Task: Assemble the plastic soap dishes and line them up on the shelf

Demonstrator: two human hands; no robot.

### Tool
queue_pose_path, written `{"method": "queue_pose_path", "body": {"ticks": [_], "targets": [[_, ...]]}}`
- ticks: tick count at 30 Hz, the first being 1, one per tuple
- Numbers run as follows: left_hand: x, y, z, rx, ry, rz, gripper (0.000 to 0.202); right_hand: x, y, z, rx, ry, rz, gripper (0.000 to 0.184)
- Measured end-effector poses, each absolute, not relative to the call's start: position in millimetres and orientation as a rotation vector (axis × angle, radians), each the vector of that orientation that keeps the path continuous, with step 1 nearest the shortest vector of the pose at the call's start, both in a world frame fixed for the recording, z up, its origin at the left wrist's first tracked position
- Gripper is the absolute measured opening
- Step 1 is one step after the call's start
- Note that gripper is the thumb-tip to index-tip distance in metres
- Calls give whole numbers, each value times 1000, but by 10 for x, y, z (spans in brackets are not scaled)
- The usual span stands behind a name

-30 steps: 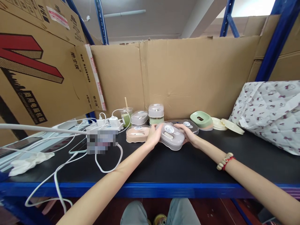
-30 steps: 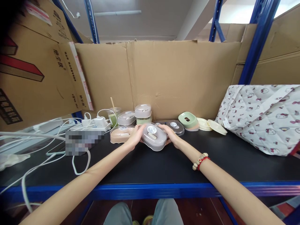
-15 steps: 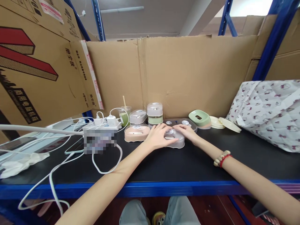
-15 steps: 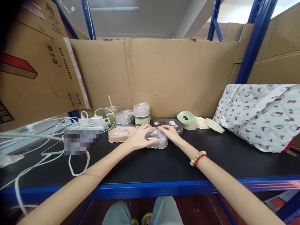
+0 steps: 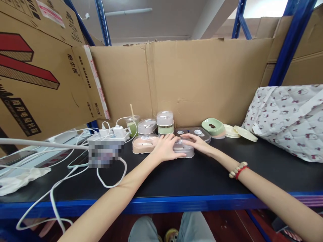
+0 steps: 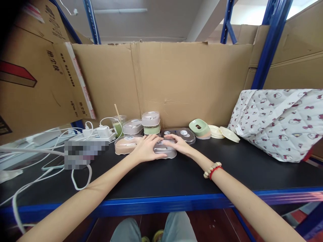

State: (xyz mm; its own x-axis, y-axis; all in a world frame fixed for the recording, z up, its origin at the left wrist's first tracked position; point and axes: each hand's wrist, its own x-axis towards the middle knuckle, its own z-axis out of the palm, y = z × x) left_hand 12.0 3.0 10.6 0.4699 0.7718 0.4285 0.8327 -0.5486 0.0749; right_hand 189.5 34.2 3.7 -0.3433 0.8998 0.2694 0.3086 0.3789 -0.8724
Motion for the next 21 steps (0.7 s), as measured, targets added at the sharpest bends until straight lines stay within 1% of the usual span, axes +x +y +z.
{"method": "queue_pose_path", "body": {"ticks": [3, 5, 9, 13, 14, 15, 16, 18, 19, 21], "targets": [[92, 53, 86, -2637, -1391, -638, 73, 1946, 345, 17, -1013, -2070, 828, 71], [81, 57, 92, -2694, -1372, -600, 76, 1996, 341, 38, -1018, -2177, 783, 83], [100, -20, 178, -2734, -1350, -526, 72, 2077, 308, 105, -1022, -2260, 857, 87], [104, -225, 290, -2717, -1420, -366, 78, 2089, 305, 130, -959, -2238, 1119, 92], [79, -287, 307, -2710, -1434, -315, 79, 2090, 318, 132, -947, -2224, 1149, 89], [39, -348, 318, -2689, -1467, -279, 78, 2094, 338, 134, -948, -2204, 1136, 81], [-17, -408, 325, -2685, -1513, -255, 76, 2103, 363, 137, -963, -2178, 1071, 70], [-169, -514, 323, -2683, -1616, -233, 76, 2147, 421, 144, -1021, -2109, 784, 47], [-259, -559, 317, -2665, -1668, -216, 75, 2179, 451, 145, -1061, -2077, 590, 39], [-445, -630, 299, -2578, -1771, -213, 76, 2257, 505, 137, -1179, -2031, 206, 32]]}}
